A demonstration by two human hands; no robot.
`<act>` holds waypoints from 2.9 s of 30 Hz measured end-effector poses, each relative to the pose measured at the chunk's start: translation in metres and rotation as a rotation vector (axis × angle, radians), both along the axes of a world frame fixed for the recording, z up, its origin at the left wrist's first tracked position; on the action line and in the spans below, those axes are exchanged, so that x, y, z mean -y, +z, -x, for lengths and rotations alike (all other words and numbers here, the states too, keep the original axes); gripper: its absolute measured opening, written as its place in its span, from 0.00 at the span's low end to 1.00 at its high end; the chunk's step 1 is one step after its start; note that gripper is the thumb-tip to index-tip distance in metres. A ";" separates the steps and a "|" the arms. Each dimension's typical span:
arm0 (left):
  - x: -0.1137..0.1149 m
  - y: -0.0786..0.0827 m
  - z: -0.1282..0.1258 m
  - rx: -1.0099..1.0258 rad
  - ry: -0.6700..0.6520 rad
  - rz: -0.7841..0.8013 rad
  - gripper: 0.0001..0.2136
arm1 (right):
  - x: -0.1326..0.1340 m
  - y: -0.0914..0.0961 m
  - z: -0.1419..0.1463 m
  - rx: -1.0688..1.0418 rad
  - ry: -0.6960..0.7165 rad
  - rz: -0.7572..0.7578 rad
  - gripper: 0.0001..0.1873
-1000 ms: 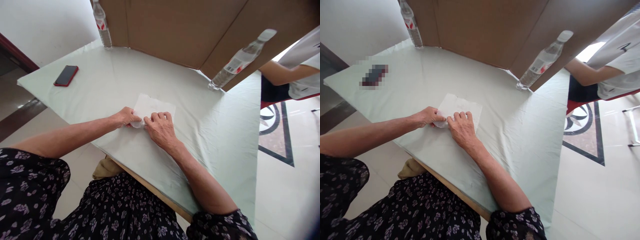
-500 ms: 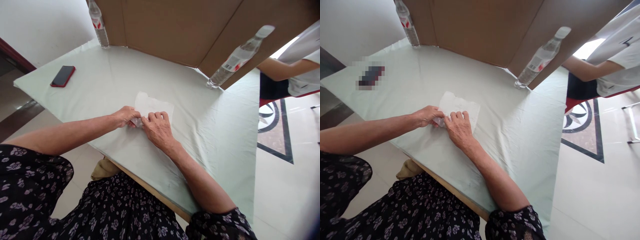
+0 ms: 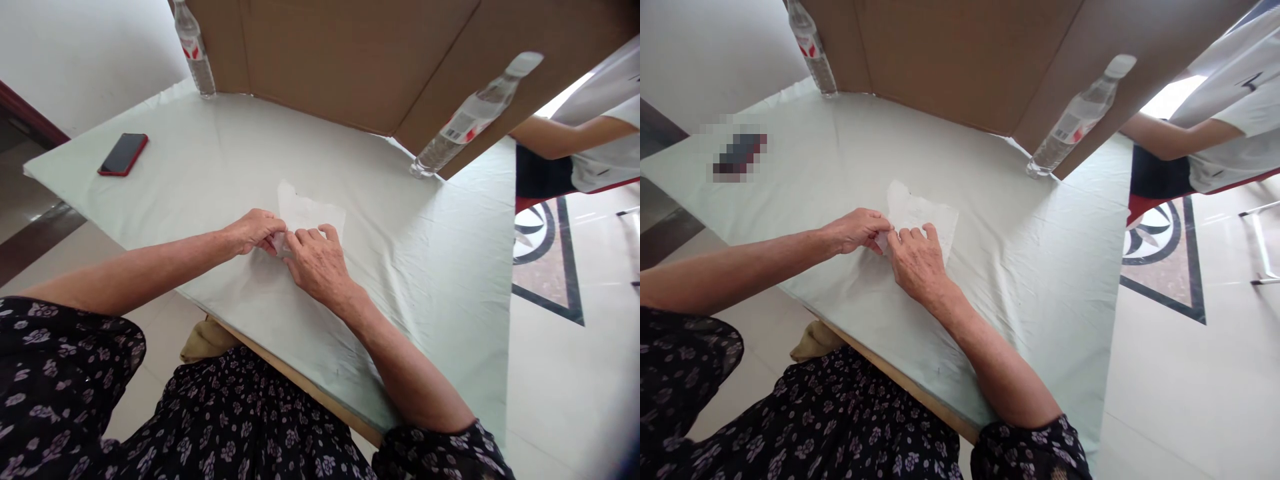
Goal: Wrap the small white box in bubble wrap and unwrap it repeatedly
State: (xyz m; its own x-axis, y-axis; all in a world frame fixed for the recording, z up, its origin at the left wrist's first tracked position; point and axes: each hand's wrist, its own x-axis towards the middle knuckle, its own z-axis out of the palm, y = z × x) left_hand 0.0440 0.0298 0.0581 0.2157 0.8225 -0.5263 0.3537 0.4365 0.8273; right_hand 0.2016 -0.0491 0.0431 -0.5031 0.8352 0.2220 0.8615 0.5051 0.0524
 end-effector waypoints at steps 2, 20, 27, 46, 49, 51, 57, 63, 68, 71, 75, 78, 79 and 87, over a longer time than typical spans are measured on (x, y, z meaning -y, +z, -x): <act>0.002 0.007 0.002 0.023 -0.033 0.005 0.05 | 0.002 0.006 -0.002 -0.014 0.002 0.047 0.11; 0.025 -0.033 0.006 -0.334 -0.462 -0.953 0.10 | 0.023 0.003 -0.079 -0.631 -0.445 0.315 0.16; 0.041 -0.029 0.003 -0.402 -0.444 -0.924 0.08 | 0.028 -0.018 -0.073 -0.816 -0.640 0.625 0.36; 0.035 -0.031 0.005 -0.496 -0.486 -1.002 0.10 | -0.009 -0.029 -0.031 -0.897 -0.553 0.302 0.41; 0.034 -0.027 0.003 -0.490 -0.532 -0.943 0.09 | -0.009 -0.025 -0.027 -0.976 -0.506 0.309 0.39; 0.033 -0.025 0.002 -0.484 -0.554 -0.914 0.09 | -0.012 -0.024 -0.024 -1.050 -0.493 0.342 0.39; 0.031 -0.021 -0.001 -0.498 -0.595 -0.881 0.07 | -0.016 -0.020 -0.014 -1.244 -0.503 0.493 0.43; 0.029 -0.029 0.000 -0.365 -0.536 -0.885 0.07 | -0.005 -0.013 -0.011 -1.190 -0.426 0.569 0.39; 0.030 -0.033 0.004 -0.125 -0.385 -0.780 0.22 | 0.005 -0.009 -0.009 -0.890 -0.274 0.489 0.35; 0.030 -0.027 0.003 -0.086 -0.341 -0.664 0.23 | 0.006 -0.007 -0.008 -0.700 -0.219 0.446 0.37; 0.027 -0.023 -0.003 -0.224 -0.387 -0.688 0.20 | 0.003 -0.001 -0.010 -0.625 -0.169 0.443 0.40; 0.027 -0.026 -0.008 -0.315 -0.398 -0.778 0.21 | -0.001 0.006 -0.016 -0.691 -0.138 0.522 0.40; 0.028 -0.028 -0.009 -0.335 -0.395 -0.800 0.22 | -0.002 0.007 -0.019 -0.729 -0.136 0.562 0.40; 0.029 -0.030 -0.013 -0.453 -0.422 -0.840 0.09 | -0.016 -0.012 -0.039 -1.132 -0.303 0.488 0.30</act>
